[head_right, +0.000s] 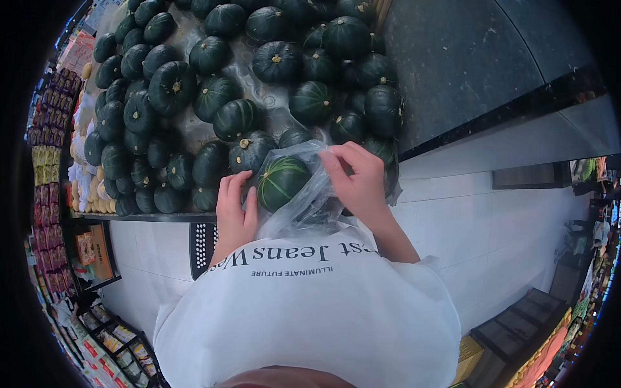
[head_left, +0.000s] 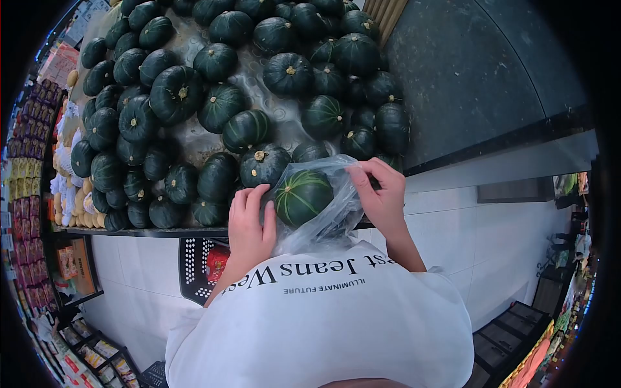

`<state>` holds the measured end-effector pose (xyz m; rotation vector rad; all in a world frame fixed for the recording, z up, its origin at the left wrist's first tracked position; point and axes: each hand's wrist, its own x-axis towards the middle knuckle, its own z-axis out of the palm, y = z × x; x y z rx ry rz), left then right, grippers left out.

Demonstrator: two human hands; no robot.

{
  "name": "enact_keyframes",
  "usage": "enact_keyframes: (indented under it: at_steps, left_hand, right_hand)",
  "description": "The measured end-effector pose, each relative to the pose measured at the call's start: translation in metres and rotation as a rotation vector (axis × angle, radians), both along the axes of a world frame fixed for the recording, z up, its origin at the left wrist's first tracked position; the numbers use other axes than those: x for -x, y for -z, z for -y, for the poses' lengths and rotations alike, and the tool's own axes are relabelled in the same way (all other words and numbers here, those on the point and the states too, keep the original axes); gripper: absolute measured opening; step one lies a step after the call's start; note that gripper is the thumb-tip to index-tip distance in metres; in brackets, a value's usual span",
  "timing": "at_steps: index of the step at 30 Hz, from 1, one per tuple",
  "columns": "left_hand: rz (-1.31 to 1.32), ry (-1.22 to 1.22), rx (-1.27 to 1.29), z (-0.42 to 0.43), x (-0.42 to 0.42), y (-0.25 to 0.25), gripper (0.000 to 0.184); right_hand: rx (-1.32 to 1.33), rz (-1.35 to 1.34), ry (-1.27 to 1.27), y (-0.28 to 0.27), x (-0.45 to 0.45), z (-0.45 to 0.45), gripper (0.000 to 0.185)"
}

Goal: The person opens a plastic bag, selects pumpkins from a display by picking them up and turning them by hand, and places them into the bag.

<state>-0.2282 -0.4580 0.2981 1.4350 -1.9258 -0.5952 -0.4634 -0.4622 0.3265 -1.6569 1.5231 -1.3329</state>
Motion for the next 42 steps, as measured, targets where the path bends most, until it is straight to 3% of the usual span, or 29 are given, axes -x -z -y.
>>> enact_keyframes:
  at_steps: [3, 6, 9, 12, 16, 19, 23, 27, 31, 33, 35, 39, 41, 42]
  left_hand:
    - [0.219, 0.009, 0.027, -0.005, -0.010, -0.003, 0.050]
    - [0.287, 0.090, -0.144, -0.004, -0.016, -0.012, 0.053]
    - [0.222, 0.018, -0.339, 0.001, -0.013, -0.007, 0.034]
    - [0.125, 0.182, -0.332, 0.011, -0.018, -0.005, 0.021]
    - [-0.200, 0.167, -0.339, 0.016, -0.017, -0.007, 0.025]
    - [-0.524, 0.094, -0.224, 0.022, -0.016, -0.010, 0.029]
    - [-1.026, 0.013, -0.280, 0.032, -0.012, -0.018, 0.028]
    - [-1.168, -0.018, -0.283, 0.033, 0.006, -0.036, 0.027]
    - [-1.240, 0.115, -0.280, 0.043, 0.010, -0.063, 0.025]
    - [-1.361, 0.328, -0.106, 0.040, 0.012, -0.083, 0.024]
    - [-1.527, 0.239, -0.129, 0.039, 0.012, -0.104, 0.023]
    - [-0.953, 0.068, -0.087, 0.060, -0.003, -0.090, 0.020]
    - [-0.645, 0.103, -0.103, 0.070, -0.013, -0.072, 0.017]
    - [-0.711, 0.144, -0.158, 0.074, -0.019, -0.063, 0.017]
  right_hand:
    - [-0.035, 0.197, -0.060, -0.001, -0.002, 0.004, 0.016]
    - [-0.083, 0.302, -0.075, -0.002, -0.009, 0.007, 0.018]
    - [-0.065, 0.329, -0.080, -0.001, -0.013, 0.010, 0.019]
    - [-0.051, 0.392, -0.101, 0.004, -0.015, 0.014, 0.019]
    - [0.009, 0.464, -0.109, 0.006, -0.013, 0.014, 0.020]
    - [0.076, 0.573, -0.082, 0.005, -0.009, 0.011, 0.021]
    - [0.197, 0.686, 0.010, 0.006, 0.003, 0.015, 0.024]
    - [0.264, 0.830, 0.019, -0.014, 0.004, 0.020, 0.024]
    - [0.352, 0.867, -0.002, -0.056, -0.003, 0.020, 0.024]
    - [0.391, 0.917, -0.045, -0.063, 0.001, 0.022, 0.023]
    - [0.413, 0.857, -0.026, -0.058, -0.006, 0.022, 0.021]
    - [0.263, 0.539, -0.095, -0.034, -0.005, 0.017, 0.016]
    - [0.186, 0.477, -0.190, -0.005, 0.001, 0.014, 0.013]
    - [0.186, 0.498, -0.309, 0.013, 0.005, 0.015, 0.009]
